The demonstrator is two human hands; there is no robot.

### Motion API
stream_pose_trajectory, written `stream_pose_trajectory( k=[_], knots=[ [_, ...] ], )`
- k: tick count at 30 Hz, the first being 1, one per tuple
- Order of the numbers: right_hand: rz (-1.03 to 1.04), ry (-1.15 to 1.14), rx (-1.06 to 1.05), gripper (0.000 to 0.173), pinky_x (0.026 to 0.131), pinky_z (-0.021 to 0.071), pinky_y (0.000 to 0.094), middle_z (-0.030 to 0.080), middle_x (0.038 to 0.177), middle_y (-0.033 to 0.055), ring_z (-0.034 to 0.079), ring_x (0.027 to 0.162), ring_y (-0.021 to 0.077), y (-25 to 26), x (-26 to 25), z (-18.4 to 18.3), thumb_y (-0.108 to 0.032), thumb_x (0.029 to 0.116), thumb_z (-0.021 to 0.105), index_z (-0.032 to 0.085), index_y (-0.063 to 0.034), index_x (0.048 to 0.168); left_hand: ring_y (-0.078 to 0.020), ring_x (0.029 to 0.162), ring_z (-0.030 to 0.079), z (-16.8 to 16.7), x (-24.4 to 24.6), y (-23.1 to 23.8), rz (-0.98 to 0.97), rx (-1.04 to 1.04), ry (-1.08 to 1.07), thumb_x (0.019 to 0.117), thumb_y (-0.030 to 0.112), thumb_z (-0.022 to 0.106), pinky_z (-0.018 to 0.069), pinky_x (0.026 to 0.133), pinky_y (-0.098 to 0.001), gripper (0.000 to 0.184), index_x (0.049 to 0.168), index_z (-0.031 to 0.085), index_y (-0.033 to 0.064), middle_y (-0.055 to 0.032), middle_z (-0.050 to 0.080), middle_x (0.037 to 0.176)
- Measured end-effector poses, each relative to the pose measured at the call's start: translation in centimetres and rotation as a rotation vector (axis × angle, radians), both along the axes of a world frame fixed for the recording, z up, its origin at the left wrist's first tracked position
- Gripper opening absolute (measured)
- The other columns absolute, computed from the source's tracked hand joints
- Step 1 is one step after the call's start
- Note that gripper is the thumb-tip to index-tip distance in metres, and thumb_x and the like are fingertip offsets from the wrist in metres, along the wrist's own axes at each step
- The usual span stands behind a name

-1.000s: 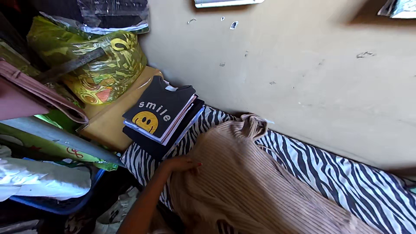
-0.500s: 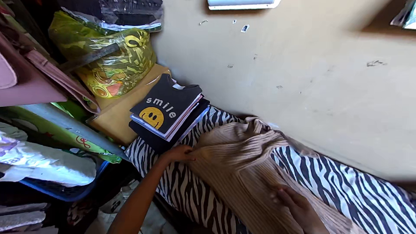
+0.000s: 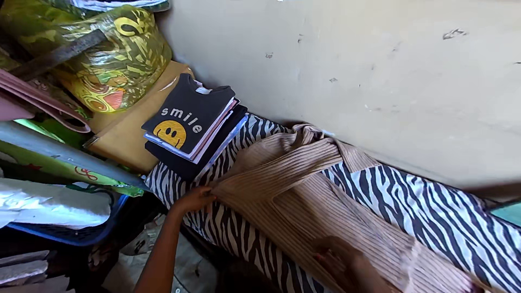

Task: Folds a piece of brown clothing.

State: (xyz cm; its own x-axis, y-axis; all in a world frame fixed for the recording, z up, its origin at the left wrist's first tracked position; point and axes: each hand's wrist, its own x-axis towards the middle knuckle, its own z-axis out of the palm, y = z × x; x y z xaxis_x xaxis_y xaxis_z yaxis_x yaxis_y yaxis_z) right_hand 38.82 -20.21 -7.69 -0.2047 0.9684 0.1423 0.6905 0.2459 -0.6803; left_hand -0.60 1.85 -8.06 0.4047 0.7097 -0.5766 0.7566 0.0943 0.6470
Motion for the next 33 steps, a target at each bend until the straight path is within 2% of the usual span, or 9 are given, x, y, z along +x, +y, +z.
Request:
stream_pose_trajectory(
  k=[5, 9, 14, 17, 20, 26, 28, 30, 33],
  knots=[
    [0.141, -0.03, 0.154, 0.02, 0.09, 0.0572, 0.0352, 0.075, 0.102, 0.0101, 0.071, 0.099, 0.0237, 0.7, -2.1, 0.3, -0.025, 0.0991, 0.065, 0.075, -0.0099, 0.108, -0.0133, 0.063, 0.069, -1.0, -0.5, -1.1, 0.447, -0.131, -0.376, 0.1065, 0.01, 0.03, 0.0597, 0.062, -0.0303, 0.032, 0.118, 0.058, 0.0011, -0.0033, 0.07, 0.078],
    [0.217, 0.035, 0.275, 0.024, 0.095, 0.0543, 0.0278, 0.073, 0.105, 0.0093, 0.068, 0.106, 0.0193, 2.3, -2.9, -0.6, -0.029, 0.1037, 0.059, 0.074, -0.0113, 0.11, -0.0196, 0.08, 0.069, -1.9, 0.0, -1.7, 0.64, -0.101, -0.369, 0.1098, 0.022, 0.027, 0.0583, 0.074, -0.0398, 0.04, 0.125, 0.056, -0.0018, -0.0101, 0.069, 0.096],
    [0.342, -0.31, 0.094, 0.056, 0.118, 0.0292, 0.0663, 0.05, 0.158, 0.0077, 0.038, 0.15, 0.0367, 3.5, -5.1, -4.6, -0.051, 0.1067, 0.043, 0.055, -0.0168, 0.15, -0.0173, 0.09, 0.065, -4.7, 2.3, -3.1, 0.79, 0.188, -0.604, 0.0941, -0.003, 0.059, 0.0572, 0.08, -0.0362, 0.03, 0.123, 0.052, -0.0072, -0.0137, 0.063, 0.105],
    [0.391, -0.39, 0.09, 0.065, 0.118, 0.0203, 0.0728, 0.04, 0.164, 0.005, 0.03, 0.154, 0.0374, 3.3, -5.5, -7.8, -0.059, 0.104, 0.041, 0.047, -0.0195, 0.156, -0.0223, 0.112, 0.067, -6.5, 2.0, -3.7, 0.865, 0.462, -0.544, 0.0922, -0.003, 0.056, 0.0556, 0.092, -0.0379, 0.06, 0.146, 0.03, -0.0076, -0.021, 0.063, 0.131],
    [0.434, -0.42, 0.091, 0.067, 0.119, 0.015, 0.0743, 0.033, 0.168, 0.0057, 0.022, 0.157, 0.0378, 3.0, -5.3, -9.2, -0.057, 0.1048, 0.041, 0.042, -0.0186, 0.159, -0.0402, 0.131, 0.055, -5.4, 4.3, -5.9, 0.724, 0.898, -0.197, 0.0893, -0.006, 0.055, 0.0465, 0.108, -0.0496, 0.056, 0.142, 0.041, -0.0163, -0.0319, 0.051, 0.143],
    [0.429, -0.427, 0.174, 0.066, 0.119, 0.0219, 0.07, 0.038, 0.166, 0.0019, 0.028, 0.156, 0.0319, 2.9, -5.2, -9.0, -0.061, 0.1051, 0.033, 0.045, -0.022, 0.157, -0.0381, 0.151, 0.033, -9.4, 9.5, -8.3, 0.075, 1.106, 0.185, 0.1063, 0.046, 0.033, 0.0163, 0.119, -0.0709, 0.058, 0.153, 0.049, 0.015, -0.013, 0.04, 0.162],
    [0.437, -0.27, 0.046, 0.06, 0.122, 0.0186, 0.0682, 0.043, 0.163, 0.0044, 0.029, 0.155, 0.0334, 3.5, -4.5, -7.2, -0.055, 0.1061, 0.04, 0.051, -0.0203, 0.154, -0.0395, 0.152, 0.029, -9.9, 8.2, -7.2, 0.093, 1.035, 0.285, 0.1069, 0.046, 0.03, 0.0131, 0.118, -0.0728, 0.062, 0.157, 0.041, 0.0116, -0.0154, 0.034, 0.164],
    [0.252, -0.098, 0.01, 0.051, 0.12, 0.0344, 0.0559, 0.061, 0.146, 0.0095, 0.05, 0.143, 0.032, 4.5, -2.0, -4.8, -0.047, 0.106, 0.047, 0.067, -0.0131, 0.137, -0.0437, 0.151, 0.029, -8.7, 8.4, -7.5, 0.105, 0.982, 0.324, 0.1061, 0.037, 0.04, 0.0135, 0.115, -0.0761, 0.061, 0.157, 0.038, 0.004, -0.0214, 0.032, 0.164],
    [-0.275, -0.08, 0.205, 0.035, 0.096, 0.0548, 0.054, 0.073, 0.11, 0.0207, 0.07, 0.107, 0.0379, 8.9, 4.6, -2.2, -0.027, 0.0989, 0.059, 0.074, 0.0039, 0.107, -0.0453, 0.146, 0.039, -6.1, 11.9, -8.5, 0.086, 1.066, 0.193, 0.0991, 0.014, 0.056, 0.0236, 0.116, -0.0703, 0.053, 0.146, 0.049, -0.0083, -0.0263, 0.043, 0.156]
  ],
)
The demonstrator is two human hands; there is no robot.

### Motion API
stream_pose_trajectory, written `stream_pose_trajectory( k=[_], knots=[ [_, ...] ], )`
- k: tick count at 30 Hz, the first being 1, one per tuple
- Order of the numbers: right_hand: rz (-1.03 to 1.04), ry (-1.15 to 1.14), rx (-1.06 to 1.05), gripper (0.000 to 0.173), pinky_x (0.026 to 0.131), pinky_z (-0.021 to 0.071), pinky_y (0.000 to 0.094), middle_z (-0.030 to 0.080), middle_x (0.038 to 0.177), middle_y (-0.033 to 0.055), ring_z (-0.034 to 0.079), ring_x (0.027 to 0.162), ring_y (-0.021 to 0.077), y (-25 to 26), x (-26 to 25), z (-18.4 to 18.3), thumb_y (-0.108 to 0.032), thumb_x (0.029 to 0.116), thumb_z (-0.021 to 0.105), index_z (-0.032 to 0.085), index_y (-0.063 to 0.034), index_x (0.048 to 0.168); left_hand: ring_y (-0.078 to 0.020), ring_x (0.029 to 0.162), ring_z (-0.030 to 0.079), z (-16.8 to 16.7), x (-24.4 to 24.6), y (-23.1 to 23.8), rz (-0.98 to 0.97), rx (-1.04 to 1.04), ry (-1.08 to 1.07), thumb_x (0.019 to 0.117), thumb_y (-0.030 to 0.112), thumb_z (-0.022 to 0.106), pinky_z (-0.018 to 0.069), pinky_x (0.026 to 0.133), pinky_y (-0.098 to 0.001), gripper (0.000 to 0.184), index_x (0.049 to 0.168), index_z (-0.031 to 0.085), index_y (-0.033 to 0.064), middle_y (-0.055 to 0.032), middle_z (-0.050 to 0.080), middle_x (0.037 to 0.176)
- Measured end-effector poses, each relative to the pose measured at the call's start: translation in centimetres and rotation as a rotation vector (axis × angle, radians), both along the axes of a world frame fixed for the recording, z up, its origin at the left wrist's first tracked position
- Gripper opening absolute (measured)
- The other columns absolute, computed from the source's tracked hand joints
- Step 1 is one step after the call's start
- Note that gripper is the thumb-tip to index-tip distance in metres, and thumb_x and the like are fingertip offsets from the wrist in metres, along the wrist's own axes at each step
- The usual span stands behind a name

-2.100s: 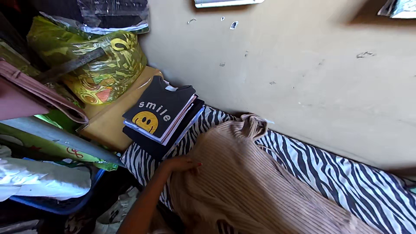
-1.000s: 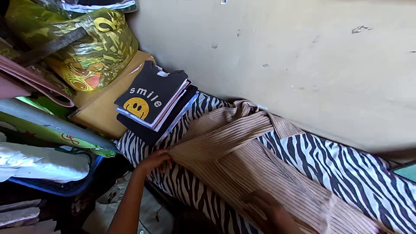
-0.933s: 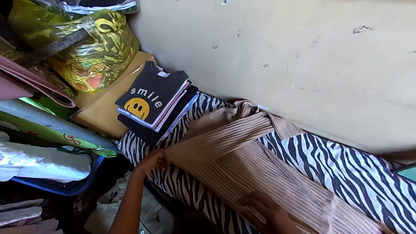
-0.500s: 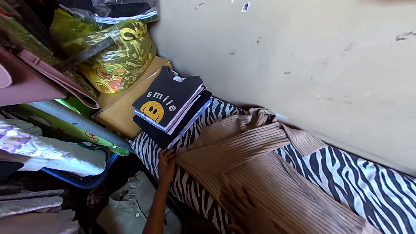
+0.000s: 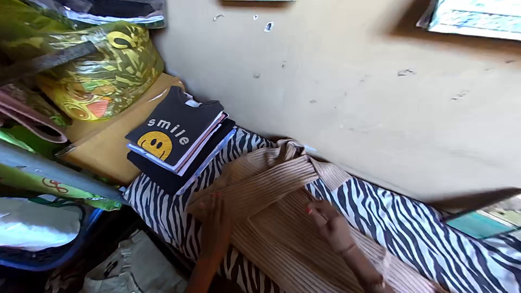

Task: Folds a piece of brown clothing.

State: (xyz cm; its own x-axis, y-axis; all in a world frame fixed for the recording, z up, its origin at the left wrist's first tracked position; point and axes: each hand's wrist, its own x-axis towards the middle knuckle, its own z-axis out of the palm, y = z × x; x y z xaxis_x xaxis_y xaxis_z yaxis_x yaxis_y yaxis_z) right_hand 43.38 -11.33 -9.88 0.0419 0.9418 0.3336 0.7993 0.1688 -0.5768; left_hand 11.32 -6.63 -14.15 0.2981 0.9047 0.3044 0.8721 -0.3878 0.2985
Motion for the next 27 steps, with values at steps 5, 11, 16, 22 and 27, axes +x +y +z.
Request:
stream_pose_trajectory(
  k=[5, 11, 16, 22, 27],
  knots=[
    [-0.462, -0.294, -0.376, 0.058, 0.11, 0.0339, 0.0703, 0.053, 0.143, 0.0317, 0.045, 0.138, 0.0522, 7.5, 8.7, 0.0, -0.034, 0.098, 0.066, 0.055, 0.0006, 0.143, -0.034, 0.153, 0.029, -3.1, 5.0, -1.1, -0.243, -0.033, 0.031, 0.1032, 0.05, 0.04, 0.0164, 0.12, -0.0682, 0.065, 0.157, 0.042, 0.0119, -0.0123, 0.034, 0.165],
    [-0.293, -0.17, 0.111, 0.033, 0.095, 0.0501, 0.0648, 0.068, 0.113, 0.033, 0.068, 0.105, 0.0473, 4.0, 13.3, 10.9, -0.015, 0.1032, 0.055, 0.064, 0.0085, 0.125, -0.0423, 0.154, 0.023, -2.9, 4.5, -0.8, -0.295, -0.061, 0.094, 0.1032, 0.051, 0.036, 0.0088, 0.11, -0.0832, 0.054, 0.154, 0.047, 0.0356, 0.0053, 0.035, 0.165],
    [0.068, -0.03, 0.106, 0.021, 0.099, 0.0526, 0.0254, 0.072, 0.111, 0.0049, 0.065, 0.109, 0.0019, -14.8, 12.2, 14.7, -0.018, 0.1048, 0.057, 0.067, -0.0026, 0.115, -0.0458, 0.136, 0.051, -4.5, 4.2, -1.0, -0.318, 0.159, -0.01, 0.1034, 0.046, 0.041, 0.0227, 0.109, -0.0803, 0.049, 0.125, 0.074, 0.0167, -0.0102, 0.066, 0.137],
    [-0.076, 0.126, -0.197, 0.023, 0.1, 0.0558, 0.0389, 0.074, 0.11, 0.0224, 0.073, 0.107, 0.0285, -24.1, 7.3, 3.3, 0.007, 0.0911, 0.055, 0.073, 0.0085, 0.105, -0.0426, 0.114, 0.067, -3.9, 1.7, -1.4, -0.252, 0.095, -0.032, 0.0998, 0.031, 0.041, 0.038, 0.107, -0.0683, 0.045, 0.1, 0.079, 0.0053, -0.0176, 0.075, 0.111],
    [-0.149, 0.123, -0.088, 0.017, 0.105, 0.0508, 0.0273, 0.075, 0.108, 0.0196, 0.07, 0.112, 0.0199, -26.4, 7.2, 3.1, 0.001, 0.0954, 0.059, 0.074, 0.0048, 0.101, -0.0491, 0.135, 0.05, -4.7, -6.1, -1.1, -0.127, 0.054, 0.003, 0.1062, 0.033, 0.031, 0.0257, 0.114, -0.0704, 0.057, 0.129, 0.066, -0.0049, -0.0264, 0.06, 0.139]
  ],
)
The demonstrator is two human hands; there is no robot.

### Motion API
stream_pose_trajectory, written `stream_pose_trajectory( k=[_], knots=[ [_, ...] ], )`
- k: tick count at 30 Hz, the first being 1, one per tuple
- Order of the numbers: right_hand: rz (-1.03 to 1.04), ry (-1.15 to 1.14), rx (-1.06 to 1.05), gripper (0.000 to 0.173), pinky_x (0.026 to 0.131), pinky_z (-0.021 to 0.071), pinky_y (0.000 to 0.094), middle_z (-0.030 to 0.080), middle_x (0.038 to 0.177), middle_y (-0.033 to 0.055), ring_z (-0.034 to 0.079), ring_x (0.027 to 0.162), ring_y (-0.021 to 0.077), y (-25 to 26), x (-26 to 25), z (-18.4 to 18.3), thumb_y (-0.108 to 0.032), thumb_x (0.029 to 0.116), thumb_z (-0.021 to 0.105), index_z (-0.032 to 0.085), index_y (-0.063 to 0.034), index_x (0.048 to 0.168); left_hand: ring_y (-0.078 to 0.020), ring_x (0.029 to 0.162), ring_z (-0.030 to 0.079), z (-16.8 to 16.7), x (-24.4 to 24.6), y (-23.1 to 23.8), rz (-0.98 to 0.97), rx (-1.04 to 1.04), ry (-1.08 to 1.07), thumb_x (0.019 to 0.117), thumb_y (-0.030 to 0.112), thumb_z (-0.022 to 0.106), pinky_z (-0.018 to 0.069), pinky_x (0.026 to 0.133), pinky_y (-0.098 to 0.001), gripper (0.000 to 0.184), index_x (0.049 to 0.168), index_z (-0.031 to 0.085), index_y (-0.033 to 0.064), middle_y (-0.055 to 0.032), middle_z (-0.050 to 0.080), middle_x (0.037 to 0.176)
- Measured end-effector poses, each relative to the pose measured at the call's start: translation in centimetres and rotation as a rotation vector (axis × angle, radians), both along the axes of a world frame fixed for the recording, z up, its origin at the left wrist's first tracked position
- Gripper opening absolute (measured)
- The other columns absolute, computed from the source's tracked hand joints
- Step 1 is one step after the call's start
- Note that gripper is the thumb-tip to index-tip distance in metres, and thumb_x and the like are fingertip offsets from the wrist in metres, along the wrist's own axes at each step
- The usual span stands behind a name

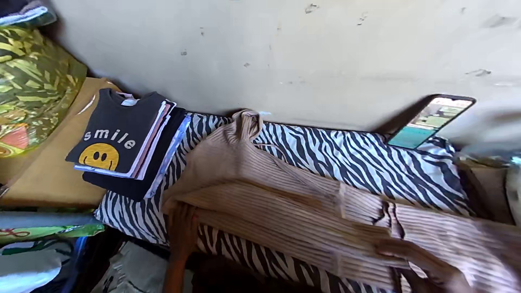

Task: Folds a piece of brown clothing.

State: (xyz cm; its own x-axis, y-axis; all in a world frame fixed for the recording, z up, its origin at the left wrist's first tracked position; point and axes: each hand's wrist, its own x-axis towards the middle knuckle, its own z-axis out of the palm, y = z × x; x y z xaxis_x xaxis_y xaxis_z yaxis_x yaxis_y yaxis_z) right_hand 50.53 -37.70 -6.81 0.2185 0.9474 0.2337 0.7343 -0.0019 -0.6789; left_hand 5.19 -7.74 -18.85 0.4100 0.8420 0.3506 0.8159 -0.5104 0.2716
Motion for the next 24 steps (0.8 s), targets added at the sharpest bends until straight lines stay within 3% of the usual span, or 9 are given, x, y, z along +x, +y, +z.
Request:
stream_pose_trajectory(
  k=[2, 5, 9, 11, 12, 14, 17, 20, 24],
  knots=[
    [-0.032, -0.08, -0.142, 0.022, 0.101, 0.0553, 0.042, 0.074, 0.112, 0.0227, 0.071, 0.11, 0.0331, -0.7, 0.0, -0.4, 0.007, 0.0921, 0.057, 0.076, 0.0045, 0.102, -0.0519, 0.133, 0.051, 0.8, -1.7, 0.2, 0.016, -0.056, -0.063, 0.1026, 0.022, 0.033, 0.0266, 0.113, -0.0703, 0.051, 0.128, 0.064, -0.0104, -0.0306, 0.059, 0.137],
    [-0.106, -0.167, -0.403, 0.031, 0.099, 0.0503, 0.0646, 0.067, 0.126, 0.028, 0.064, 0.118, 0.0504, -0.5, -0.6, 0.3, 0.011, 0.094, 0.052, 0.075, 0.0026, 0.111, -0.0515, 0.113, 0.063, 5.3, 0.2, 0.0, 0.126, -0.006, -0.079, 0.0945, 0.007, 0.044, 0.0422, 0.099, -0.0689, 0.036, 0.114, 0.069, -0.0082, -0.0299, 0.067, 0.12],
    [-0.274, -0.234, -0.179, 0.026, 0.085, 0.0573, 0.0564, 0.072, 0.109, 0.0257, 0.071, 0.099, 0.0437, 1.8, -3.2, 1.5, -0.001, 0.0939, 0.056, 0.073, 0.0029, 0.112, -0.0434, 0.116, 0.066, 9.0, 7.8, -2.4, -0.098, 0.087, -0.092, 0.0941, 0.008, 0.051, 0.0499, 0.099, -0.0588, 0.032, 0.116, 0.072, -0.0032, -0.0231, 0.07, 0.121],
    [-0.411, -0.213, -0.221, 0.036, 0.085, 0.0551, 0.0614, 0.069, 0.108, 0.0293, 0.068, 0.098, 0.0479, 2.4, -4.2, -1.0, -0.024, 0.0958, 0.067, 0.07, 0.0048, 0.118, -0.0355, 0.139, 0.051, 5.7, 10.1, -2.7, -0.337, 0.037, -0.01, 0.1037, 0.036, 0.042, 0.0332, 0.114, -0.0631, 0.048, 0.138, 0.063, 0.0107, -0.0108, 0.06, 0.146],
    [-0.469, -0.182, -0.292, 0.051, 0.092, 0.0495, 0.068, 0.065, 0.114, 0.0345, 0.063, 0.107, 0.0547, 2.2, -4.2, -2.7, -0.034, 0.0921, 0.074, 0.067, 0.0068, 0.123, -0.037, 0.147, 0.04, 3.6, 10.5, -2.7, -0.395, -0.001, 0.065, 0.1035, 0.05, 0.037, 0.021, 0.116, -0.0711, 0.059, 0.148, 0.055, 0.0164, -0.0084, 0.05, 0.156],
    [-0.549, -0.175, -0.323, 0.061, 0.098, 0.0427, 0.0734, 0.059, 0.121, 0.0401, 0.055, 0.116, 0.0622, 2.0, -3.9, -5.0, -0.037, 0.0853, 0.081, 0.065, 0.0093, 0.122, -0.04, 0.152, 0.03, 1.4, 10.4, -2.4, -0.432, 0.016, 0.15, 0.0993, 0.066, 0.03, 0.0116, 0.112, -0.0795, 0.067, 0.153, 0.049, 0.0296, -0.0032, 0.041, 0.162],
    [-0.534, -0.205, -0.199, 0.036, 0.087, 0.047, 0.0714, 0.062, 0.105, 0.0367, 0.06, 0.101, 0.0596, 1.9, -4.1, -4.6, -0.017, 0.0833, 0.079, 0.066, 0.0113, 0.103, -0.044, 0.153, 0.024, 1.2, 9.7, -2.3, -0.504, 0.044, 0.154, 0.0976, 0.072, 0.028, 0.0088, 0.107, -0.0846, 0.062, 0.148, 0.051, 0.0432, 0.0063, 0.041, 0.162],
    [-0.515, -0.127, -0.225, 0.033, 0.068, 0.0553, 0.0626, 0.069, 0.09, 0.0281, 0.07, 0.076, 0.0475, 1.9, -5.0, -0.8, -0.011, 0.0905, 0.074, 0.06, 0.0107, 0.112, -0.0478, 0.153, 0.021, 1.5, 9.6, -1.9, -0.558, 0.039, 0.158, 0.0975, 0.072, 0.027, 0.0074, 0.105, -0.0862, 0.06, 0.146, 0.052, 0.0476, 0.0059, 0.039, 0.163],
    [-0.514, -0.072, -0.423, 0.038, 0.074, 0.0527, 0.0682, 0.07, 0.094, 0.0287, 0.069, 0.082, 0.05, 1.2, -3.1, -0.2, -0.014, 0.0941, 0.072, 0.06, 0.0083, 0.122, -0.0454, 0.15, 0.03, 3.4, 10.0, -1.5, -0.544, -0.061, 0.142, 0.1007, 0.064, 0.028, 0.0087, 0.105, -0.0857, 0.055, 0.143, 0.058, 0.0432, 0.0064, 0.049, 0.156]
  ],
)
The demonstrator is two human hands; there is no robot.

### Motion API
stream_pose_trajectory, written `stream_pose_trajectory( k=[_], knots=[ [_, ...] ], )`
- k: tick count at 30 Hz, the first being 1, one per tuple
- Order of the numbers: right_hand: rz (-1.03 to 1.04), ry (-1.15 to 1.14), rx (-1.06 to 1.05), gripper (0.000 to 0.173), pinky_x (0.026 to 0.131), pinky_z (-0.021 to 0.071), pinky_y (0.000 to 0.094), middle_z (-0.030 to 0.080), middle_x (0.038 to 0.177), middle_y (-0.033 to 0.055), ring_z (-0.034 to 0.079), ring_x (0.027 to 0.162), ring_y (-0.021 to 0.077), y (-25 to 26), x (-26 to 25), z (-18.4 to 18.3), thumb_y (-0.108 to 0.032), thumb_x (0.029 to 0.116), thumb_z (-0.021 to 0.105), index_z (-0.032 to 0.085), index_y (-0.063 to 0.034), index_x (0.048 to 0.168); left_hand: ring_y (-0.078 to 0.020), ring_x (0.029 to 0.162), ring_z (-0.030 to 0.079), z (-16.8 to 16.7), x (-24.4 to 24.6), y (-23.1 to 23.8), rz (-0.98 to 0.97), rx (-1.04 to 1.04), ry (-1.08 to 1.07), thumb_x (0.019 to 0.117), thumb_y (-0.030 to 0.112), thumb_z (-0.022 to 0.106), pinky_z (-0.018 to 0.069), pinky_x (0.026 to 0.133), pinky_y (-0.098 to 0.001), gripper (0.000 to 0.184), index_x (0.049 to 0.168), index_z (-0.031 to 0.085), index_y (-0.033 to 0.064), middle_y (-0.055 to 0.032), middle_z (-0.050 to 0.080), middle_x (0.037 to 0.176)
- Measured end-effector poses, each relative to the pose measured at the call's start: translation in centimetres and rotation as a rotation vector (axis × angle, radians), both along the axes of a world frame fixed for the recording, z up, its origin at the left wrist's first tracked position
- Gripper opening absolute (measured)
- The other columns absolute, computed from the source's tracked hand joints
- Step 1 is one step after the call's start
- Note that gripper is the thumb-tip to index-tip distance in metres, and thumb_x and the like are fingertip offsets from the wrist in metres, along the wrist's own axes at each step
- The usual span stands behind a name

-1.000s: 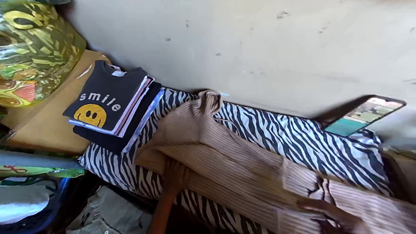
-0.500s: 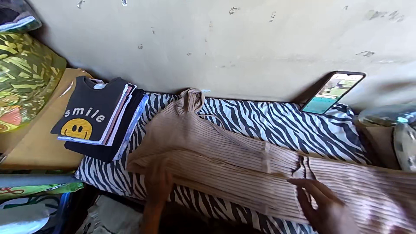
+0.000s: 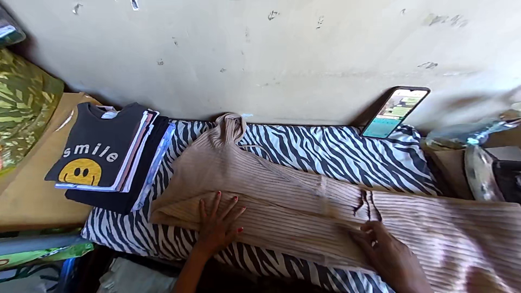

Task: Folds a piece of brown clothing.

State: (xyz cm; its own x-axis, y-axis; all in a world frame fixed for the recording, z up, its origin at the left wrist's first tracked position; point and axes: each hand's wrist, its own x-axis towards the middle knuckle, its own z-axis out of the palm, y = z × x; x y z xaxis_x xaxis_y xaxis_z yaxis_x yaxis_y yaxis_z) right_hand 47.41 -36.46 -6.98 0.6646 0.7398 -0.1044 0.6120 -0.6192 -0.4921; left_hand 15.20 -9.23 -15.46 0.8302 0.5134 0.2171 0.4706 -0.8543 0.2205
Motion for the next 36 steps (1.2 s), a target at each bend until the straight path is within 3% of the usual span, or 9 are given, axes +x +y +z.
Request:
stream_pose_trajectory(
  k=[3, 6, 8, 13, 17, 22, 28, 33, 36],
  knots=[
    [0.08, -0.141, 0.169, 0.038, 0.083, 0.0541, 0.0644, 0.068, 0.103, 0.0282, 0.068, 0.093, 0.0484, 2.0, 1.6, -1.0, -0.015, 0.09, 0.076, 0.065, 0.0075, 0.119, -0.0388, 0.129, 0.059, 3.9, 4.5, 1.4, 0.106, 0.002, -0.111, 0.1015, 0.033, 0.049, 0.0247, 0.108, -0.0781, 0.038, 0.13, 0.071, 0.0202, -0.0088, 0.069, 0.13],
    [0.224, -0.302, 0.335, 0.05, 0.089, 0.0528, 0.064, 0.07, 0.109, 0.0246, 0.066, 0.104, 0.0478, 6.7, 2.9, -2.3, -0.033, 0.0813, 0.082, 0.07, 0.0014, 0.115, -0.0344, 0.145, 0.044, 6.1, 11.7, 4.6, -0.026, -0.077, -0.02, 0.0921, -0.003, 0.058, 0.0234, 0.117, -0.0682, 0.056, 0.146, 0.057, 0.013, -0.0123, 0.056, 0.149],
    [0.283, -0.326, 0.303, 0.053, 0.092, 0.0505, 0.0673, 0.069, 0.116, 0.0267, 0.064, 0.11, 0.0504, 8.9, 4.1, -4.9, -0.035, 0.0804, 0.082, 0.071, 0.0001, 0.119, -0.0333, 0.153, 0.028, 6.0, 15.4, 8.2, -0.166, -0.151, 0.228, 0.0922, -0.001, 0.061, 0.0081, 0.12, -0.0695, 0.07, 0.156, 0.044, 0.022, -0.0093, 0.042, 0.16],
    [0.34, -0.361, 0.585, 0.025, 0.086, 0.057, 0.0476, 0.074, 0.095, 0.0119, 0.07, 0.094, 0.0317, 9.1, 7.3, -6.3, -0.021, 0.0847, 0.063, 0.078, -0.007, 0.098, -0.0435, 0.131, 0.051, 11.3, 16.7, 16.6, -0.174, -0.059, 0.596, 0.0956, 0.021, 0.07, 0.0227, 0.116, -0.0641, 0.037, 0.129, 0.068, 0.0047, -0.0234, 0.064, 0.131],
    [0.485, -0.324, 0.481, 0.025, 0.085, 0.0578, 0.0508, 0.075, 0.102, 0.012, 0.071, 0.098, 0.0344, 7.4, 6.1, -6.4, -0.02, 0.0815, 0.063, 0.079, -0.0103, 0.099, -0.0439, 0.118, 0.061, 10.6, 10.1, 15.0, -0.26, 0.115, 0.342, 0.0999, 0.003, 0.056, 0.0419, 0.105, -0.0612, 0.022, 0.117, 0.07, -0.0007, -0.0233, 0.067, 0.119],
    [0.559, 0.032, 0.13, 0.033, 0.097, 0.0518, 0.0639, 0.072, 0.118, 0.0206, 0.067, 0.113, 0.0439, 9.0, 6.9, -3.0, 0.002, 0.0818, 0.068, 0.076, -0.0047, 0.113, -0.036, 0.135, 0.054, 4.5, 0.5, 14.9, -0.19, 0.068, -0.102, 0.1005, 0.018, 0.055, 0.0433, 0.112, -0.0526, 0.038, 0.136, 0.064, 0.0092, -0.0173, 0.06, 0.14],
    [0.518, 0.14, 0.355, 0.024, 0.087, 0.0578, 0.0486, 0.072, 0.111, 0.0211, 0.07, 0.098, 0.0327, 22.7, 5.9, -0.1, -0.007, 0.0994, 0.056, 0.074, 0.0, 0.113, -0.0456, 0.135, 0.05, 7.2, -2.8, 23.5, 0.625, -0.545, 0.0, 0.1131, 0.033, 0.026, 0.0343, 0.115, -0.059, 0.057, 0.138, 0.053, -0.01, -0.0336, 0.054, 0.139],
    [0.368, 0.141, 0.248, 0.059, 0.1, 0.0491, 0.0563, 0.061, 0.131, 0.0298, 0.061, 0.116, 0.0452, 36.9, 2.5, -2.9, -0.025, 0.0956, 0.073, 0.053, 0.0015, 0.145, -0.034, 0.126, 0.057, 8.5, -0.9, 26.6, 0.465, -0.948, 0.001, 0.1039, 0.033, 0.057, 0.0415, 0.108, -0.0535, 0.047, 0.134, 0.061, -0.0025, -0.024, 0.061, 0.135],
    [0.37, 0.122, 0.187, 0.054, 0.11, 0.0325, 0.0718, 0.056, 0.138, 0.0339, 0.047, 0.133, 0.0553, 41.9, 0.8, -3.9, -0.033, 0.0948, 0.073, 0.063, 0.0025, 0.134, -0.0363, 0.113, 0.061, 8.5, -0.3, 27.4, 0.238, -0.823, 0.154, 0.098, 0.015, 0.066, 0.0447, 0.101, -0.0559, 0.034, 0.123, 0.064, -0.0075, -0.0271, 0.064, 0.122]
  ],
)
